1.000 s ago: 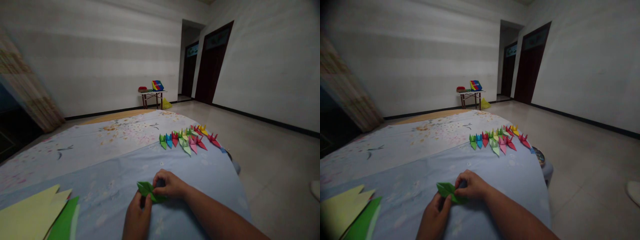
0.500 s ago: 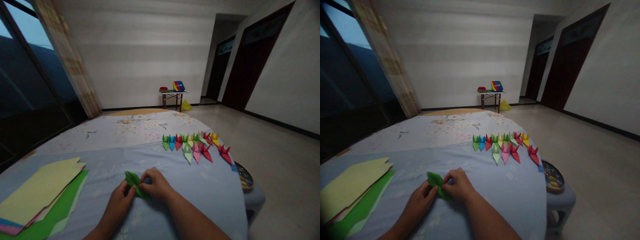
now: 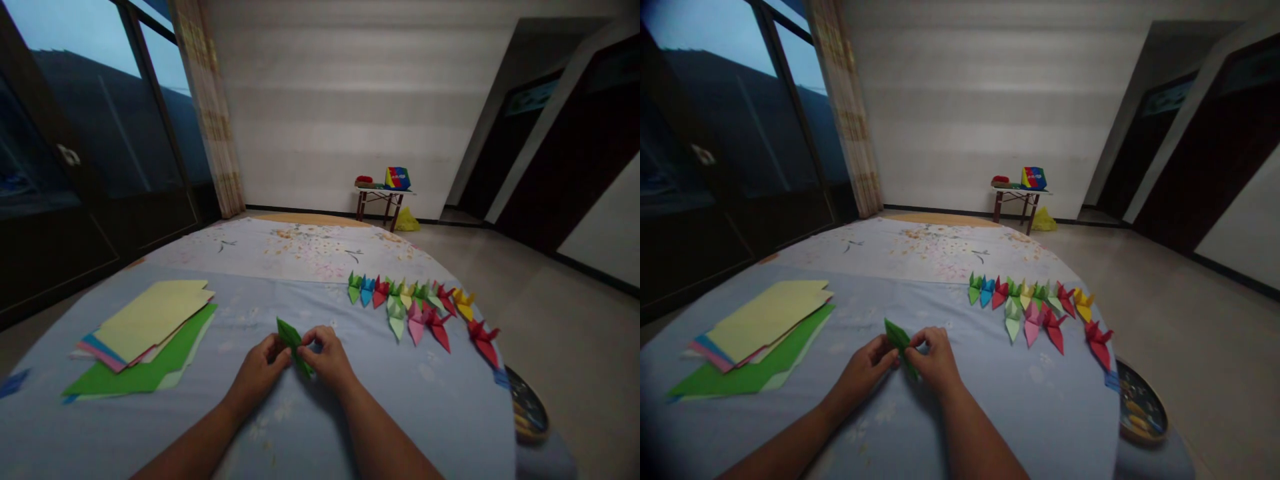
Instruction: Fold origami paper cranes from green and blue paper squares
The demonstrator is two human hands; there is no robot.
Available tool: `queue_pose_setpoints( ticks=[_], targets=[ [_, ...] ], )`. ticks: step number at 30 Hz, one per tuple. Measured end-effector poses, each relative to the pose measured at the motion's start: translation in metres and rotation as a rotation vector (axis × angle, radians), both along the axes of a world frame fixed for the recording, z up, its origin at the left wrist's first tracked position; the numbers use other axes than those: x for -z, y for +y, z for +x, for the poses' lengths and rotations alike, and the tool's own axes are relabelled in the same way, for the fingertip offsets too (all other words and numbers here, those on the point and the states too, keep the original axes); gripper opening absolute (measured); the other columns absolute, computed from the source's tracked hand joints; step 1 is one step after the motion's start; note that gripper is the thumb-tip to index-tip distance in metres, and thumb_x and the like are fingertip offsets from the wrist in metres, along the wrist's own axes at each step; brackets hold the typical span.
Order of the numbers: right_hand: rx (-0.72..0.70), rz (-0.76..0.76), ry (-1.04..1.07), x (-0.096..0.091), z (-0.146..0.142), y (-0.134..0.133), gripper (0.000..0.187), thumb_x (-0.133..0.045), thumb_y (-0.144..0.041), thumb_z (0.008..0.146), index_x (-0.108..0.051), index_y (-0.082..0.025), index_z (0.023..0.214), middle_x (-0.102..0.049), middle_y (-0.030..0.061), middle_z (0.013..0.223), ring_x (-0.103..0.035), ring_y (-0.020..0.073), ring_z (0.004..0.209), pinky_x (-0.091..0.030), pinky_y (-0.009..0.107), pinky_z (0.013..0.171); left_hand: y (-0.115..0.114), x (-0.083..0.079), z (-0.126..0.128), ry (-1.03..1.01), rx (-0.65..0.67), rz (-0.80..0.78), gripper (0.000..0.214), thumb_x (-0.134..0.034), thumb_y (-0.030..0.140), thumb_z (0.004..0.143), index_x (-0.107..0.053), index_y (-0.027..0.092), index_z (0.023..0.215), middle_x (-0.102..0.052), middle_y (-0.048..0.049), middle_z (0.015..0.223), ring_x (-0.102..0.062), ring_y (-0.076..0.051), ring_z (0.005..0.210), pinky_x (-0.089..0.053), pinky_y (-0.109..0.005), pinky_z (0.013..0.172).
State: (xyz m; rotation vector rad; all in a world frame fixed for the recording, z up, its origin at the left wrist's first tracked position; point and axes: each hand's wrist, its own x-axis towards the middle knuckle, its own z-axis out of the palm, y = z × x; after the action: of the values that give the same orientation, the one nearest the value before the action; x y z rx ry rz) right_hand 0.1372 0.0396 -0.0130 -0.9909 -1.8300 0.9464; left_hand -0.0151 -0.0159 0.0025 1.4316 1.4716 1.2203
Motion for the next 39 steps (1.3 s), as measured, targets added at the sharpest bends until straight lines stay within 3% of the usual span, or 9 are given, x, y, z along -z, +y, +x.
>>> queue_pose_setpoints(
  ticks=[13, 21, 28, 33, 39],
  targets=[
    [0.041, 0.079, -0.096, 0.005, 0.007, -0.001, 0.007, -0.066, -0.020, 0.068, -0.060, -0.019, 0.072, -0.055, -0.0001, 0.074, -0.049, 0.0156, 0.078, -0.038, 0.028, 0.074, -0.002, 0.001, 0.000, 0.079, 0.094, 0.077, 0.021, -0.052, 0.031, 0.076, -0.061, 0.016, 0.087, -0.066, -0.0033, 0.076, -0.061, -0.019, 0.073, -0.046, -0.027, 0.068],
    [0.096, 0.007, -0.155, 0.002, 0.007, -0.005, 0.013, -0.065, -0.027, 0.070, -0.060, -0.017, 0.075, -0.054, -0.0006, 0.073, -0.048, 0.0131, 0.070, -0.039, 0.026, 0.066, 0.000, 0.012, 0.000, 0.159, 0.086, 0.082, 0.007, -0.050, 0.025, 0.077, -0.055, 0.020, 0.076, -0.060, 0.0006, 0.068, -0.056, -0.015, 0.062, -0.039, -0.023, 0.059],
    [0.101, -0.039, -0.169, 0.007, 0.010, -0.005, 0.019, -0.066, -0.033, 0.071, -0.060, -0.016, 0.078, -0.055, -0.0003, 0.073, -0.050, 0.0128, 0.069, -0.040, 0.025, 0.065, -0.004, 0.008, -0.001, 0.233, 0.102, 0.047, 0.006, -0.048, 0.024, 0.080, -0.054, 0.022, 0.082, -0.062, -0.0015, 0.075, -0.058, -0.016, 0.068, -0.039, -0.023, 0.061],
    [0.120, -0.031, -0.180, 0.001, 0.008, -0.008, 0.014, -0.066, -0.028, 0.071, -0.060, -0.017, 0.077, -0.056, 0.0006, 0.077, -0.051, 0.0138, 0.074, -0.041, 0.027, 0.070, -0.002, 0.007, -0.003, 0.250, 0.131, 0.025, 0.007, -0.047, 0.025, 0.081, -0.053, 0.021, 0.082, -0.062, -0.0020, 0.076, -0.059, -0.017, 0.071, -0.040, -0.024, 0.063],
    [0.094, 0.055, -0.178, -0.009, 0.001, -0.011, 0.008, -0.064, -0.018, 0.068, -0.057, -0.018, 0.072, -0.055, -0.0005, 0.074, -0.051, 0.0150, 0.077, -0.039, 0.028, 0.074, -0.001, 0.005, -0.004, 0.134, 0.144, 0.024, 0.010, -0.047, 0.025, 0.081, -0.055, 0.020, 0.085, -0.064, -0.0023, 0.077, -0.060, -0.017, 0.070, -0.042, -0.025, 0.064]
  ],
)
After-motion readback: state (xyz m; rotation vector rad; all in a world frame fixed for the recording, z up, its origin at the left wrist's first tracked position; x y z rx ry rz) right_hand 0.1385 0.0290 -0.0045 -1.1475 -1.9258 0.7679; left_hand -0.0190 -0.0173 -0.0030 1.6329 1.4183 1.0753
